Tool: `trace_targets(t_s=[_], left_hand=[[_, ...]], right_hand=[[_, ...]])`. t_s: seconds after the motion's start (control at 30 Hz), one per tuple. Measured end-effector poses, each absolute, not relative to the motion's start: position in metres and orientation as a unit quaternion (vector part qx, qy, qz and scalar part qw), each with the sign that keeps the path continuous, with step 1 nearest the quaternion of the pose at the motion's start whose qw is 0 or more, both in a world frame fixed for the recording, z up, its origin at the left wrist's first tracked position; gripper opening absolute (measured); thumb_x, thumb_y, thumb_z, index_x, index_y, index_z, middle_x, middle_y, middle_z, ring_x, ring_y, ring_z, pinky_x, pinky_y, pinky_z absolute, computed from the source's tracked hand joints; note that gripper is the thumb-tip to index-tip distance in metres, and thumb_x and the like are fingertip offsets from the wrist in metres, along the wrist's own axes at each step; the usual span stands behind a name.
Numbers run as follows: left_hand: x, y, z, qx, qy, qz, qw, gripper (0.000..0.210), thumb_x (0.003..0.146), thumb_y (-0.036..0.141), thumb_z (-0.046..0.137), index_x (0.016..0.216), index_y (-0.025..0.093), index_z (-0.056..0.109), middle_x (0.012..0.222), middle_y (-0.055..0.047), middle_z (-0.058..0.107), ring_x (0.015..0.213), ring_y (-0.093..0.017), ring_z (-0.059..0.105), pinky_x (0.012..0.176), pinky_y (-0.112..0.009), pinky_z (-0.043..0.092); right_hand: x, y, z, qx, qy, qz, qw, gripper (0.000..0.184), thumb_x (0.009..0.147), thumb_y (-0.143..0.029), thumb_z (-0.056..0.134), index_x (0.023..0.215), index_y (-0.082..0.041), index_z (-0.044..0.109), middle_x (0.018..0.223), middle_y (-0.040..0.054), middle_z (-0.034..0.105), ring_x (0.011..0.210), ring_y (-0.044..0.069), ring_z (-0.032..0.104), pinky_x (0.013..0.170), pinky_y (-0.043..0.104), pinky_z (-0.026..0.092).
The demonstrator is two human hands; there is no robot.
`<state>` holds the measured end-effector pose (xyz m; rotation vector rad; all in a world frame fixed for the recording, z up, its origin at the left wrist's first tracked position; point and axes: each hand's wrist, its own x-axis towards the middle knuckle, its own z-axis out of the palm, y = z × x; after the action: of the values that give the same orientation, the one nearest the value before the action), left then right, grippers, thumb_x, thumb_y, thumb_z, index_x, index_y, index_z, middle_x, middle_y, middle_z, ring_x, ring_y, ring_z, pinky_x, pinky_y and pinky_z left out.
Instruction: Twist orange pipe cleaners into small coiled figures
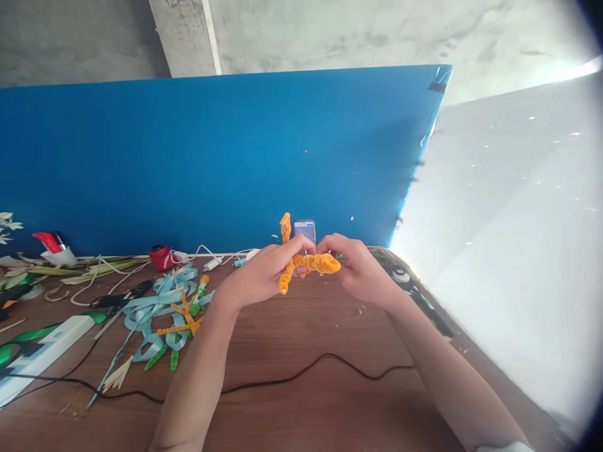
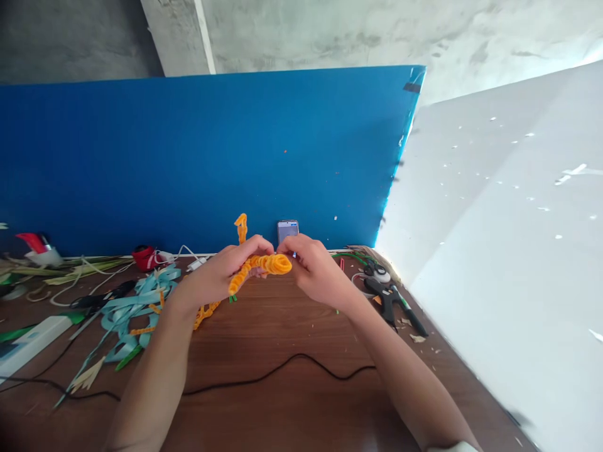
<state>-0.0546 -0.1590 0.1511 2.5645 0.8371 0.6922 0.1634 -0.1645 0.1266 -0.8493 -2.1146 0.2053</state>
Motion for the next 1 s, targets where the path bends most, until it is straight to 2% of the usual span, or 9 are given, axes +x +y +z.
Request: trace_targets(t_s=[0.17,0.37,0.5,0.6,0.67,0.73,0.77,0.83,1.0], left_hand=[[-0.06,-0.167,0.155,0.897,0.298,0.266,0.189,0.023,0.096,0.032,0.051,0.118,0.029,0.055,0.087,0.0,0.068,0.07,-0.016,0.063,0.061,-0.024,0.047],[-0.056,-0.169,0.155,0.873,0.349,0.295,0.169,0.024,0.098,0.04,0.05,0.118,0.028,0.056,0.089,0.0,0.068,0.074,-0.016,0.064,0.063,-0.025,0.047],[-0.045,-0.158,0.146,0.861,0.338,0.359,0.127,0.031,0.099,0.035,0.05,0.129,0.03,0.052,0.119,-0.004,0.066,0.102,-0.019,0.065,0.085,-0.03,0.052],[-0.036,-0.147,0.136,0.83,0.336,0.446,0.0,0.044,0.098,0.035,0.052,0.141,0.03,0.044,0.145,-0.009,0.05,0.133,-0.026,0.049,0.104,-0.042,0.045],[-0.029,-0.142,0.128,0.787,0.329,0.511,-0.107,0.047,0.096,0.036,0.055,0.14,0.025,0.045,0.15,-0.013,0.044,0.14,-0.03,0.042,0.108,-0.047,0.041],[-0.02,-0.143,0.119,0.773,0.301,0.53,-0.178,0.031,0.096,0.035,0.054,0.122,0.02,0.058,0.129,-0.013,0.061,0.123,-0.027,0.056,0.1,-0.042,0.045],[-0.015,-0.145,0.114,0.792,0.283,0.508,-0.189,0.021,0.097,0.034,0.05,0.106,0.02,0.063,0.107,-0.01,0.069,0.104,-0.024,0.064,0.09,-0.037,0.048],[-0.004,-0.151,0.106,0.862,0.273,0.4,-0.152,0.031,0.099,0.036,0.044,0.079,0.021,0.062,0.072,-0.004,0.066,0.069,-0.017,0.062,0.068,-0.031,0.045],[0.024,-0.157,0.088,0.922,0.31,0.22,0.078,0.053,0.09,0.066,0.049,0.066,0.021,0.06,0.058,-0.003,0.063,0.053,-0.018,0.055,0.053,-0.031,0.033]], right_hand=[[0.16,-0.174,0.129,-0.299,-0.81,0.24,0.444,0.01,0.09,-0.026,0.057,0.086,-0.026,0.067,0.078,0.0031,0.063,0.074,0.021,0.055,0.066,0.032,0.042],[0.155,-0.173,0.129,-0.289,-0.758,0.368,0.455,0.024,0.091,-0.044,0.062,0.104,-0.026,0.072,0.092,0.003,0.069,0.084,0.02,0.06,0.073,0.034,0.048],[0.154,-0.164,0.127,-0.292,-0.737,0.386,0.472,0.024,0.089,-0.045,0.065,0.096,-0.022,0.071,0.087,0.0018,0.068,0.075,0.016,0.058,0.068,0.029,0.047],[0.157,-0.149,0.121,-0.33,-0.676,0.412,0.515,0.027,0.085,-0.047,0.068,0.086,-0.02,0.068,0.076,-0.0001,0.064,0.065,0.012,0.054,0.059,0.026,0.042],[0.16,-0.138,0.117,-0.35,-0.617,0.452,0.54,0.029,0.081,-0.048,0.072,0.083,-0.02,0.066,0.073,-0.0009,0.061,0.063,0.011,0.053,0.055,0.024,0.039],[0.163,-0.129,0.112,-0.349,-0.557,0.502,0.562,0.031,0.077,-0.047,0.077,0.081,-0.019,0.065,0.073,-0.0009,0.06,0.062,0.011,0.053,0.053,0.024,0.037],[0.163,-0.126,0.111,-0.342,-0.531,0.524,0.571,0.031,0.074,-0.046,0.079,0.082,-0.019,0.065,0.074,-0.0008,0.06,0.062,0.01,0.053,0.053,0.024,0.037],[0.164,-0.122,0.108,-0.328,-0.492,0.554,0.586,0.032,0.07,-0.042,0.082,0.083,-0.019,0.065,0.075,-0.0012,0.06,0.061,0.01,0.052,0.053,0.024,0.037],[0.159,-0.124,0.107,-0.331,-0.486,0.544,0.598,0.031,0.07,-0.041,0.083,0.083,-0.019,0.065,0.073,-0.0019,0.059,0.061,0.009,0.052,0.053,0.024,0.037]])
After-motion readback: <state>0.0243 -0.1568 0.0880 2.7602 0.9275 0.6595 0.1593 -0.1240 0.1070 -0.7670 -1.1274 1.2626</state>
